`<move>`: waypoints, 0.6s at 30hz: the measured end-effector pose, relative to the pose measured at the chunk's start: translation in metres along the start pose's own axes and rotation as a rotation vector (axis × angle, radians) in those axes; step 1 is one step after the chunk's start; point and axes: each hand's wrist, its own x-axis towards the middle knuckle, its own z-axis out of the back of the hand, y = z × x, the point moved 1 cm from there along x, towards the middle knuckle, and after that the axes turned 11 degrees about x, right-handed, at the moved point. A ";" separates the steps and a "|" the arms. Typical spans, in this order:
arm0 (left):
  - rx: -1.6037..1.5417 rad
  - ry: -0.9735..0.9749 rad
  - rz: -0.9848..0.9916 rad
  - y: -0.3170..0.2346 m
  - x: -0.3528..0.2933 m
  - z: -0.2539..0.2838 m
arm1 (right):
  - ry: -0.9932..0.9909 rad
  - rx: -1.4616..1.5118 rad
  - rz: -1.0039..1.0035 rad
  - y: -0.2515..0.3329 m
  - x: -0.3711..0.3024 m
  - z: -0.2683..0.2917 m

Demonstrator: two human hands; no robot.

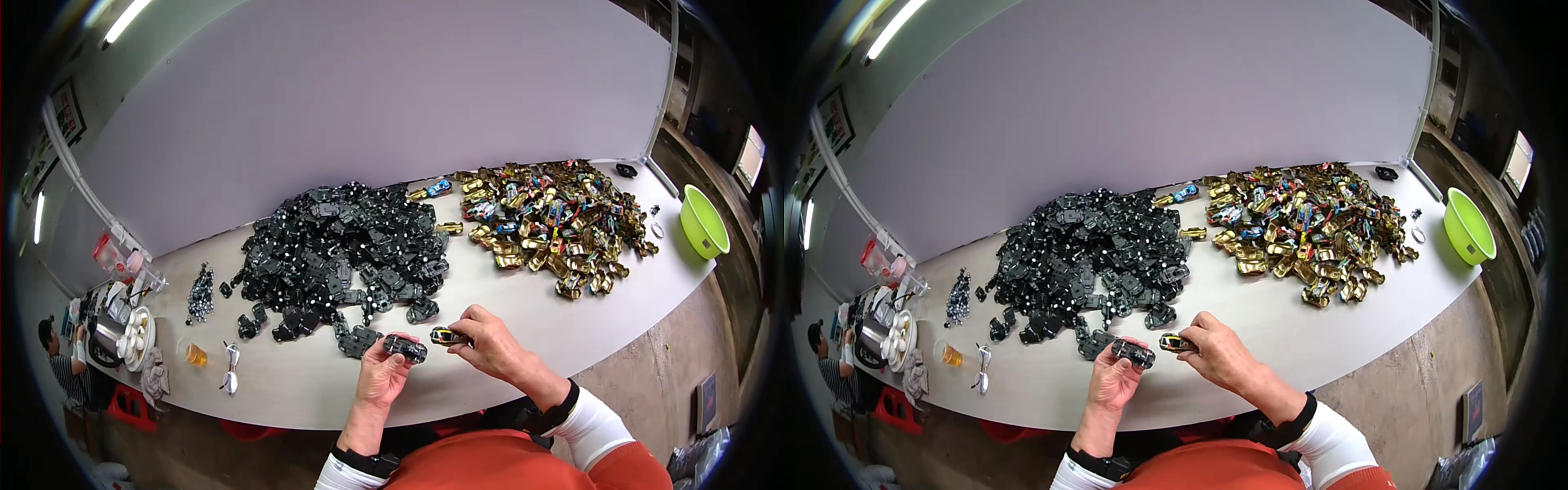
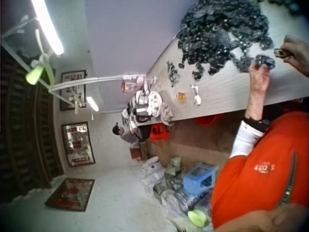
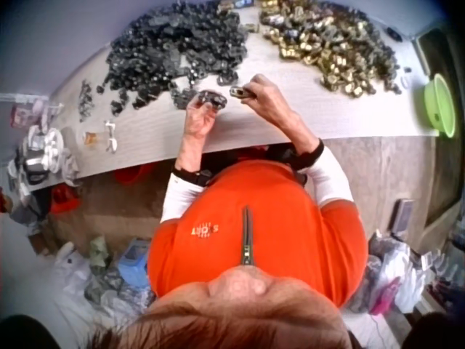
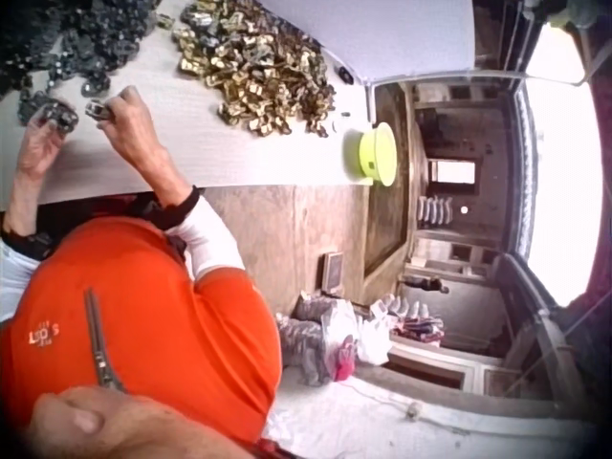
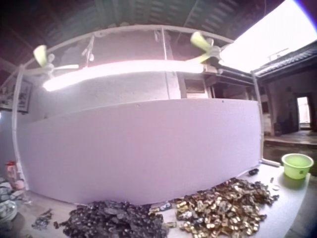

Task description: The person assembles small toy cars by hand at a table. They pick up a black car chassis and a gold car body, fit them together, and place the completed unit on the table. This process is repeated continuously with different colored bodies and chassis from large piles on the table.

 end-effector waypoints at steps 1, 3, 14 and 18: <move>0.002 0.002 0.006 0.002 -0.001 0.000 | 0.006 -0.001 0.011 0.000 0.000 -0.001; 0.021 -0.011 0.016 0.004 -0.002 0.001 | 0.018 -0.004 0.032 0.001 0.000 -0.004; 0.000 0.094 0.117 0.013 -0.012 0.003 | -0.015 0.013 0.045 -0.006 -0.005 -0.018; -0.017 0.080 0.135 0.014 -0.015 0.008 | -0.010 0.078 0.085 -0.005 -0.003 -0.023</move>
